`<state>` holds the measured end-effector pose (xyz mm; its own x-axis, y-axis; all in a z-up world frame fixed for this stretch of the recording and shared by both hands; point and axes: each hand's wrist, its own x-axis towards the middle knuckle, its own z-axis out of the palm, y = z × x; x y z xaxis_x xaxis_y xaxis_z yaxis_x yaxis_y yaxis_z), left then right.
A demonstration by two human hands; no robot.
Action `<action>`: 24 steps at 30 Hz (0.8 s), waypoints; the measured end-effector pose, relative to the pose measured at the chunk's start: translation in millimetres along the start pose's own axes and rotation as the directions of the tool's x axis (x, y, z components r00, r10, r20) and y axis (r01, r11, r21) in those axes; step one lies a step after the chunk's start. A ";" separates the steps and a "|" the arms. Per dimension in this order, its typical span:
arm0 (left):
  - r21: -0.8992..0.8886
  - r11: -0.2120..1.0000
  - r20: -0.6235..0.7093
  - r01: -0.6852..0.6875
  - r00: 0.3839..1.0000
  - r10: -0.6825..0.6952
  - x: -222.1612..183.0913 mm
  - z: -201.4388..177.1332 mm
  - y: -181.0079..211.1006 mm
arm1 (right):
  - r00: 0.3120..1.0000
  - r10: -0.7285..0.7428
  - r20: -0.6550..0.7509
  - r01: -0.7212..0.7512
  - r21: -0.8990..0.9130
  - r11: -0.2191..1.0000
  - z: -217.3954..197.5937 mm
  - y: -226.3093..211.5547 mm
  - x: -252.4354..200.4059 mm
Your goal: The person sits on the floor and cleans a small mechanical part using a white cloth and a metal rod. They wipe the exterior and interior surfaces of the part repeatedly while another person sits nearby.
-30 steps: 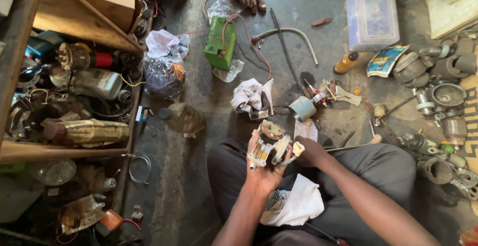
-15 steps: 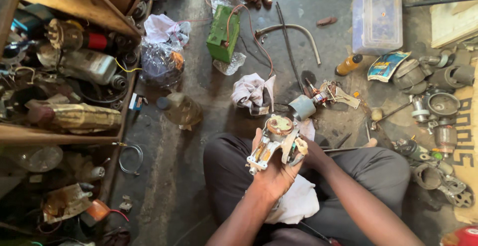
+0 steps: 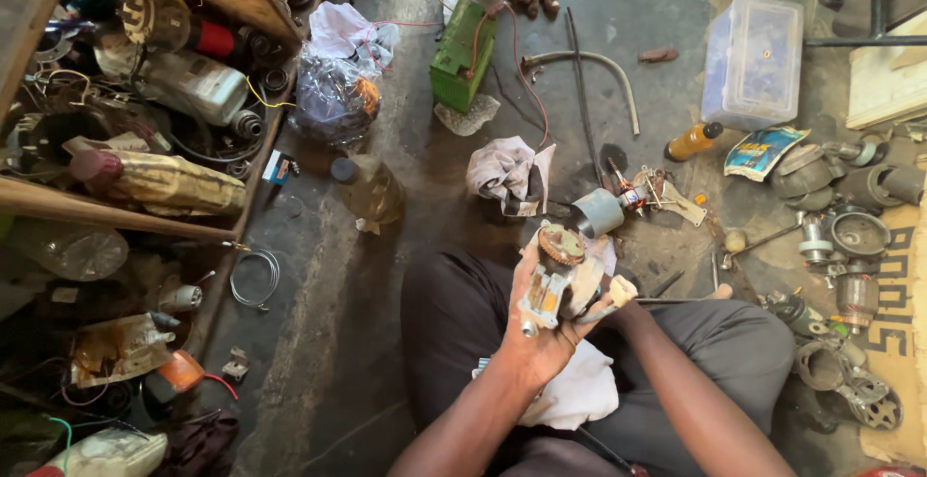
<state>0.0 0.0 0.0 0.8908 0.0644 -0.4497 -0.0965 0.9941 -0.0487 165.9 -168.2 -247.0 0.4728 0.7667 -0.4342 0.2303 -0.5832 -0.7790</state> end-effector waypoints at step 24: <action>0.536 -0.797 0.784 -0.279 0.514 0.348 -26.5 16.3 -1.9 | 0.886 -0.258 -0.386 0.463 0.696 0.548 -48.1 -188.0 -120.0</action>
<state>-16.2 -2.2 26.6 0.7725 0.4469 0.4511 0.0664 -0.7634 0.6425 106.8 -163.4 -26.7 0.6876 0.7260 -0.0096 -0.2473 0.2218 -0.9432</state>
